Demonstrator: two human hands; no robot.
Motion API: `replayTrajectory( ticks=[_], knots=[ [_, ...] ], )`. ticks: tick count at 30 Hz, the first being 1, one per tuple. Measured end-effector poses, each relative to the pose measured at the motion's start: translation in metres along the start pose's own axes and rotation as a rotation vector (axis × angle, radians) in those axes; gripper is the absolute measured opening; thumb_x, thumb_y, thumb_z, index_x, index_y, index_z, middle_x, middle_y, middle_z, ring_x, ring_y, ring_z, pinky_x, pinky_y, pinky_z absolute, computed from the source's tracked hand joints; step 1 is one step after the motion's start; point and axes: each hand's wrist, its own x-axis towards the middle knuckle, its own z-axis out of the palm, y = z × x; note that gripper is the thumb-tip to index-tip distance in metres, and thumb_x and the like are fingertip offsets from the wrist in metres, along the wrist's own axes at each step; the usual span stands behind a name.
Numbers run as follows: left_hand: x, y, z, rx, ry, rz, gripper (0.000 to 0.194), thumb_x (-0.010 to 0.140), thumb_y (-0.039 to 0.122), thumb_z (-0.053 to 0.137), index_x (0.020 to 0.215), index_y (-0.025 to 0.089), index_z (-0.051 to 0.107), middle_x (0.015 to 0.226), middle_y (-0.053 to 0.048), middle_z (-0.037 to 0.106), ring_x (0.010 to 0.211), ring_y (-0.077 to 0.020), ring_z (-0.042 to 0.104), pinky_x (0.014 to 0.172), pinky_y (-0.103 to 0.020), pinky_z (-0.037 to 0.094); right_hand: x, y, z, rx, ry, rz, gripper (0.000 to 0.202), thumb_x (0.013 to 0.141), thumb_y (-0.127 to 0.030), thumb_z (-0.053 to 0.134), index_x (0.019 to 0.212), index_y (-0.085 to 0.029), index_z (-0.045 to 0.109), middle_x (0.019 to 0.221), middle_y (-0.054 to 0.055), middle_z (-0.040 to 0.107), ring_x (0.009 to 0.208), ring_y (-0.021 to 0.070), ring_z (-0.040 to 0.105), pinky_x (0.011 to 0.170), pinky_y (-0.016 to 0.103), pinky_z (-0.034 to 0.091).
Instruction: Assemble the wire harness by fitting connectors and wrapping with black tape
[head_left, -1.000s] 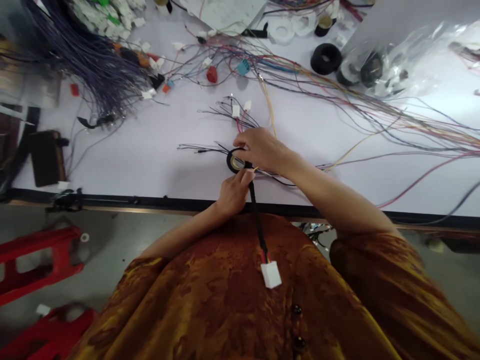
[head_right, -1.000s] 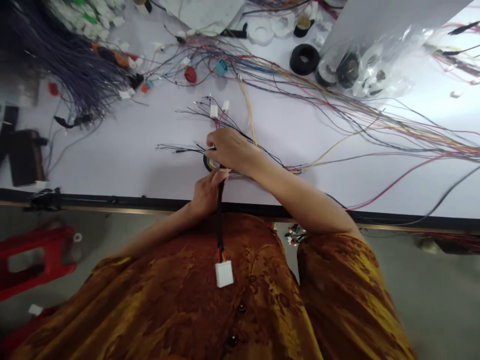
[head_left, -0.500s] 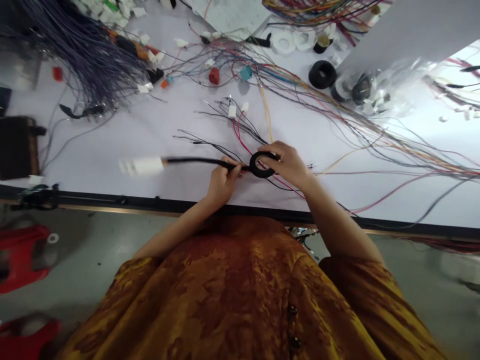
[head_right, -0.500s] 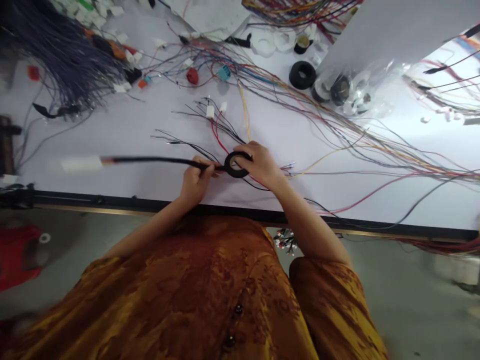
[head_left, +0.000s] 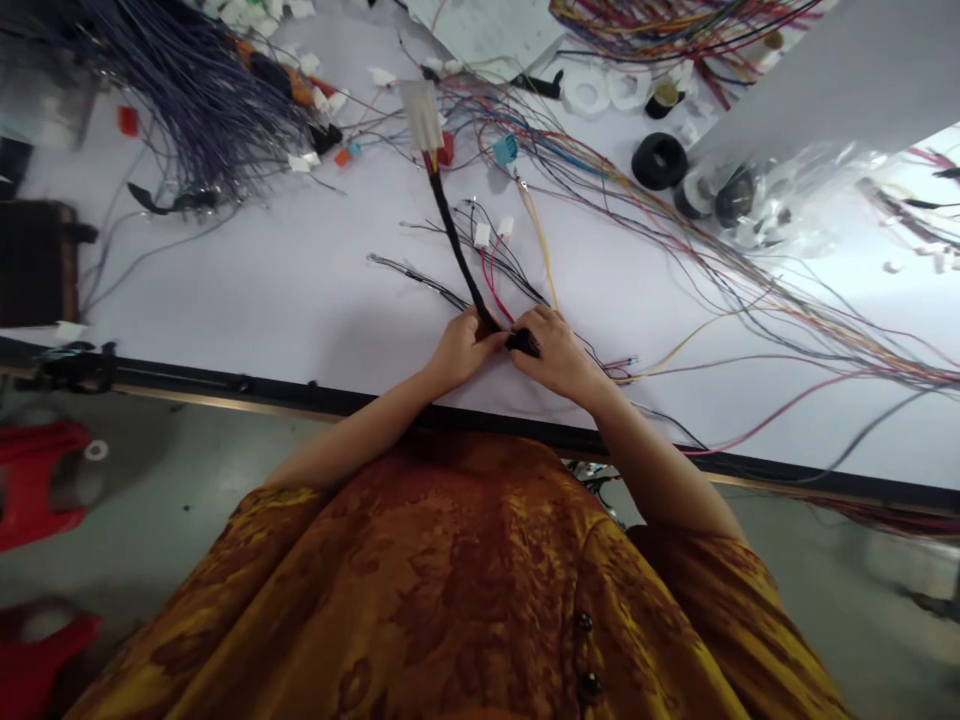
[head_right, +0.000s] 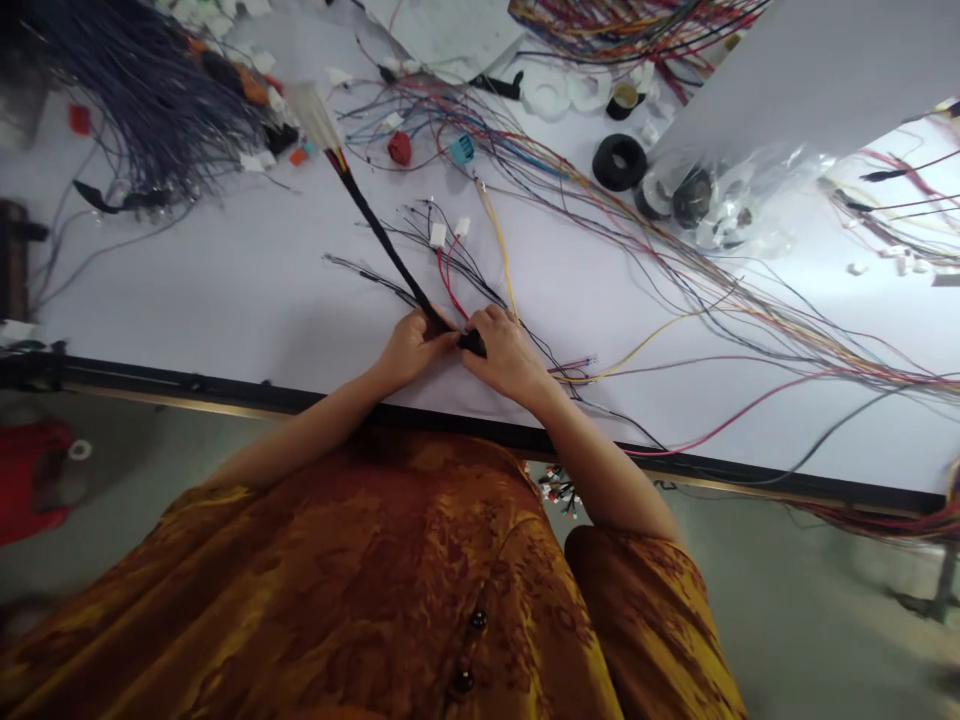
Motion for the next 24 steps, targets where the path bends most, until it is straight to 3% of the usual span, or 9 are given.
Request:
replayTrajectory(
  ticks=[3,6,13,15,20,22,24],
  knots=[
    [0.003,-0.003,0.002,0.033,0.01,0.014,0.009,0.081,0.022,0.068,0.082,0.016,0.061,0.082,-0.002,0.064,0.074,-0.0147,0.06,0.072,-0.028,0.05,0.008,0.002,0.001,-0.03,-0.031,0.003,0.017,0.076,-0.02,0.061,0.093,-0.018,0.061,0.097,0.009,0.058,0.096,0.0253,0.056,0.086,0.038,0.046],
    [0.005,-0.004,0.004,0.052,0.028,0.038,0.009,0.082,0.022,0.066,0.08,0.017,0.059,0.08,-0.002,0.062,0.074,-0.0153,0.058,0.072,-0.029,0.049,0.012,-0.007,0.003,-0.097,-0.059,-0.008,0.005,0.082,-0.017,0.055,0.085,-0.018,0.06,0.09,0.007,0.059,0.088,0.0218,0.055,0.081,0.035,0.043],
    [-0.006,0.0,0.01,0.098,0.041,0.034,0.007,0.08,0.017,0.061,0.079,0.019,0.054,0.079,-0.002,0.062,0.074,-0.016,0.056,0.072,-0.031,0.047,-0.009,-0.032,0.009,-0.449,-0.11,-0.209,0.018,0.092,-0.012,0.045,0.087,-0.016,0.062,0.095,0.012,0.064,0.093,0.0255,0.053,0.082,0.04,0.034],
    [-0.007,-0.001,0.007,0.02,0.009,0.012,0.01,0.081,0.022,0.062,0.077,0.018,0.055,0.076,-0.001,0.06,0.071,-0.0152,0.056,0.07,-0.03,0.047,-0.01,-0.029,0.008,-0.362,-0.081,-0.227,0.019,0.093,-0.013,0.045,0.082,-0.017,0.06,0.091,0.011,0.063,0.089,0.0239,0.053,0.081,0.039,0.036],
    [-0.003,-0.006,-0.007,-0.214,-0.106,-0.039,0.025,0.076,0.036,0.073,0.075,0.017,0.056,0.071,0.0,0.06,0.068,-0.0136,0.057,0.065,-0.027,0.047,0.005,-0.005,0.003,0.142,0.045,-0.107,0.019,0.09,-0.017,0.05,0.071,-0.02,0.052,0.076,0.003,0.056,0.075,0.0164,0.054,0.07,0.03,0.041],
    [-0.002,-0.006,-0.009,-0.2,-0.094,-0.02,0.027,0.073,0.036,0.075,0.073,0.017,0.056,0.071,0.001,0.06,0.068,-0.013,0.056,0.065,-0.026,0.046,0.01,0.0,0.002,0.214,0.019,-0.095,0.017,0.087,-0.017,0.053,0.071,-0.02,0.053,0.074,0.001,0.056,0.073,0.0153,0.054,0.07,0.029,0.041],
    [-0.002,-0.004,-0.008,-0.162,-0.059,-0.017,0.026,0.074,0.035,0.074,0.072,0.017,0.056,0.07,0.001,0.06,0.067,-0.0127,0.055,0.064,-0.026,0.045,0.009,-0.002,0.002,0.143,0.002,-0.1,0.017,0.088,-0.017,0.052,0.071,-0.02,0.054,0.076,0.002,0.058,0.075,0.016,0.054,0.071,0.03,0.041]
  ],
)
